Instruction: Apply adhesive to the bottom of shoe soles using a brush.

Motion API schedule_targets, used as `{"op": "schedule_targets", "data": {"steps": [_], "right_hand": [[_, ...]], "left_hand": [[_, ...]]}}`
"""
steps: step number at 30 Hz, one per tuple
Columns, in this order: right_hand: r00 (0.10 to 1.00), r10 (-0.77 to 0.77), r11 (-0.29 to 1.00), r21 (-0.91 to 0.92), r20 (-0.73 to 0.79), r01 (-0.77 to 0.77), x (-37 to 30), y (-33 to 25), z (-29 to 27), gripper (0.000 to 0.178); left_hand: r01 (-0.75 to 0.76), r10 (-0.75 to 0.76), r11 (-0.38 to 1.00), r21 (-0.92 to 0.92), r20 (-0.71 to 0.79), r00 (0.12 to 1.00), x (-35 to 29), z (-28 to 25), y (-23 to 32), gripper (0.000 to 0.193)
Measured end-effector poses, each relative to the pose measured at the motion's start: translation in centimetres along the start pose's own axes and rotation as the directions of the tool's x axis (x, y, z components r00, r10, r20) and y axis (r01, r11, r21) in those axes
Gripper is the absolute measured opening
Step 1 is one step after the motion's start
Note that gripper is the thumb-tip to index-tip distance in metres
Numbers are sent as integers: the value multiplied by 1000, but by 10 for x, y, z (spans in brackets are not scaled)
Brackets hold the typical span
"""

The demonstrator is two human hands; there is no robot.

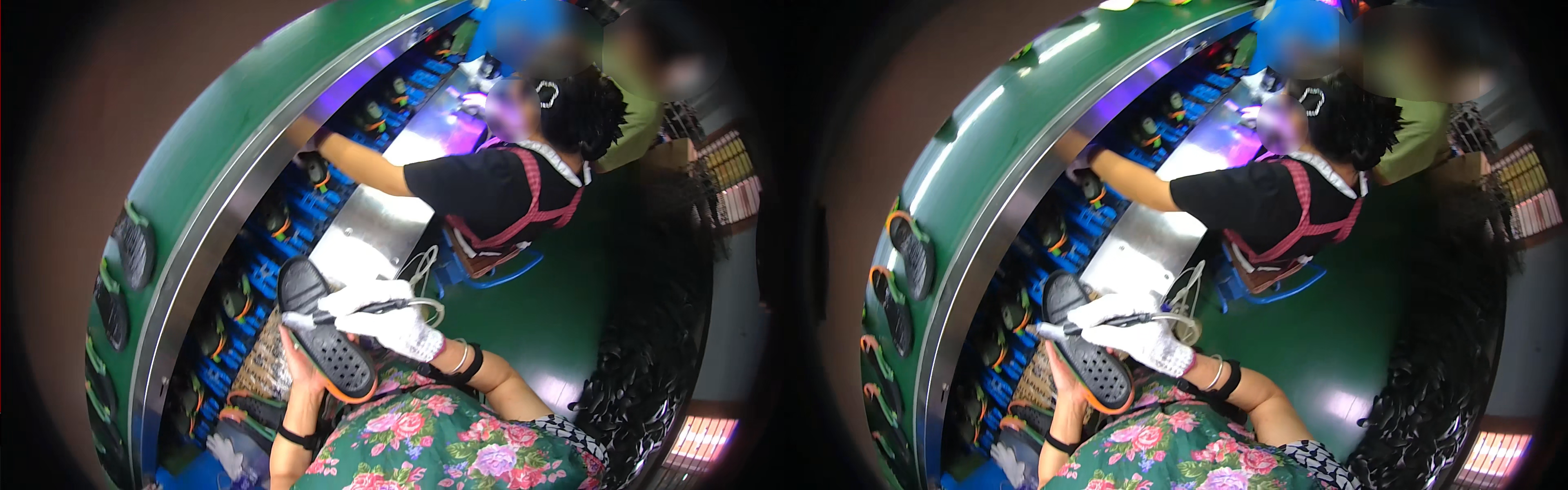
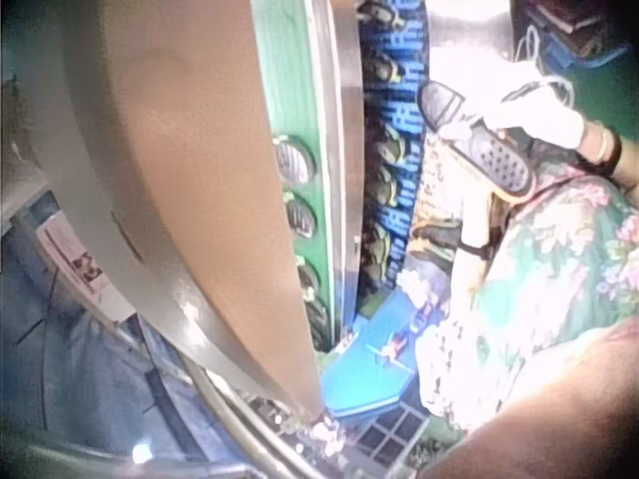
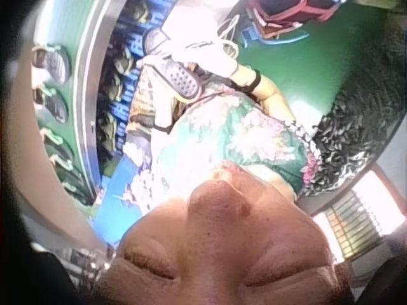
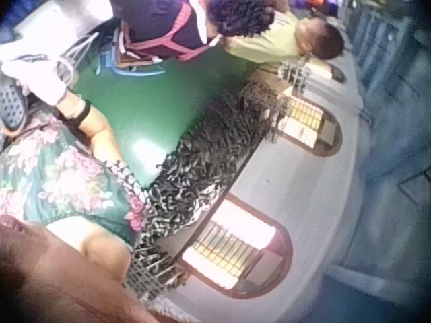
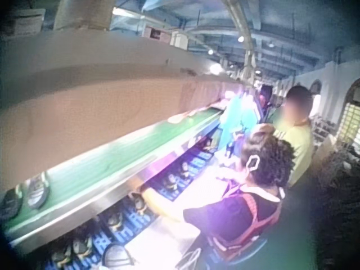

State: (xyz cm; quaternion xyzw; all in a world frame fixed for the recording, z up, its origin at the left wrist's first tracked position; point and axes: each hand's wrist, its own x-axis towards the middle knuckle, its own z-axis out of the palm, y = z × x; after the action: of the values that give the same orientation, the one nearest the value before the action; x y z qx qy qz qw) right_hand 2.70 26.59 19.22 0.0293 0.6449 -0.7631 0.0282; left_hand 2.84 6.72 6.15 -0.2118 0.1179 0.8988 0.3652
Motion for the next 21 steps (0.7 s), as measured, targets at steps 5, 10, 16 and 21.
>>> {"op": "schedule_targets", "data": {"steps": [5,10,16,21], "right_hand": [[958,-284,956,-60,51,287,8,13,-2,28],[995,-97,995,8,25,97,0,10,-3,26],[996,-57,986,161,63,46,-3,9,-2,29],[998,-3,987,159,58,-6,-8,18,-6,25]], "left_hand": [[-59,58,998,-2,-28,998,-3,29,-4,96],[-82,82,997,-4,-10,997,-7,38,-11,90],[-159,165,986,56,-137,977,-10,37,-15,87],[-134,137,990,39,-86,987,-12,50,-19,87]]}}
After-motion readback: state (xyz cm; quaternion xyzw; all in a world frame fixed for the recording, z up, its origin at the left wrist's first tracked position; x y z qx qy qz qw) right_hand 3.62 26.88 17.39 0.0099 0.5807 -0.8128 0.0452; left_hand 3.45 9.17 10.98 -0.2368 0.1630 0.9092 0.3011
